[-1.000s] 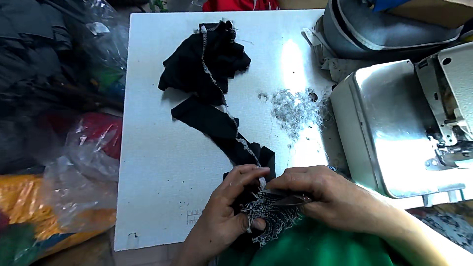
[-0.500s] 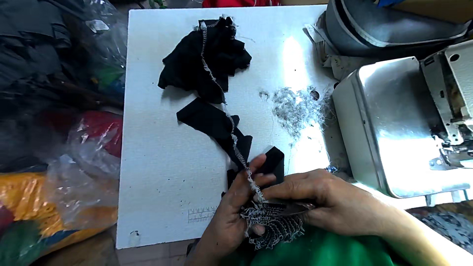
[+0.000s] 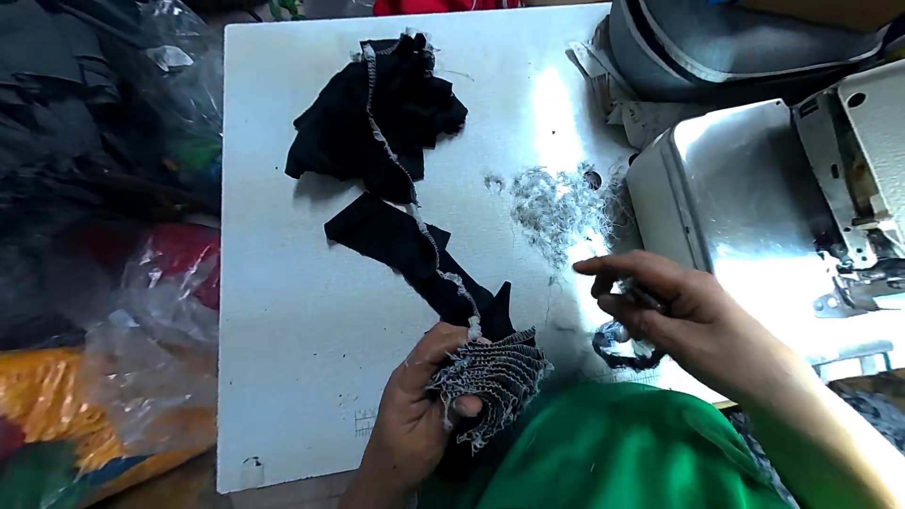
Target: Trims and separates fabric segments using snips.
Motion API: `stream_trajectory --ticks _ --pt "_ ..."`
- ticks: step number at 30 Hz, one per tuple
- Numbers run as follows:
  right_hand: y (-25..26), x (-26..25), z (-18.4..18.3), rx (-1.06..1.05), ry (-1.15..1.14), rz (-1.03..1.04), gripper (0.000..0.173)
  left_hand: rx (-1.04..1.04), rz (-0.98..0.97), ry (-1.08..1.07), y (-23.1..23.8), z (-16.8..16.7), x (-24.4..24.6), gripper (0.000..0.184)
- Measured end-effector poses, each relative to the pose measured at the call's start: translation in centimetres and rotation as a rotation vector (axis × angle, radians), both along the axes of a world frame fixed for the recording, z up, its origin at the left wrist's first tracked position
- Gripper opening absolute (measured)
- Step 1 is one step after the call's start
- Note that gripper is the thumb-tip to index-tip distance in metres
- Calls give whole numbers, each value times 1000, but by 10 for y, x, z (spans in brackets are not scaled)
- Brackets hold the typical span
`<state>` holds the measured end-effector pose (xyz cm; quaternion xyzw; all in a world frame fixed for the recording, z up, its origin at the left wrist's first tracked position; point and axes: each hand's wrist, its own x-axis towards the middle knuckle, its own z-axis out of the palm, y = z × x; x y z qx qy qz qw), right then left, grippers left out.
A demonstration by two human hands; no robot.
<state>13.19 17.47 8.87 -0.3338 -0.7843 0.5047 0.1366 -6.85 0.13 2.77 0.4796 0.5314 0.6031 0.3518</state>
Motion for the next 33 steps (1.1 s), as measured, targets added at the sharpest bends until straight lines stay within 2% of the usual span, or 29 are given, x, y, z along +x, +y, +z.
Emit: stream_trajectory --ticks 2,3,5,7,11,14,18,22,28,30,33 --pt "-4 6 5 -102 17 -70 25 -3 7 -4 2 1 -2 32" --pt "-8 10 7 -217 50 -39 26 -2 7 -10 3 1 -3 32" --pt "-15 15 10 -469 95 117 52 -9 11 -23 5 3 -4 32" --pt "-23 15 6 -619 108 248 62 -9 12 -32 5 3 -5 32" --pt "-27 8 0 -804 27 246 47 2 -1 -96 5 3 -7 32" --pt "-24 2 2 -877 -17 236 41 11 -18 -119 6 5 -6 32" --pt "-25 -8 2 -893 19 182 35 21 -67 -163 8 6 -5 32" --pt "-25 -11 -2 -813 170 63 27 13 -96 -143 9 4 -3 32" --pt "-12 -8 -7 -593 257 -337 36 -39 -84 -37 0 5 -5 34" --pt "-10 -7 -9 -501 211 -306 39 -62 -83 24 -6 7 -6 34" --pt "-15 -5 -12 -272 100 -39 45 -92 -63 111 -16 9 -3 32"
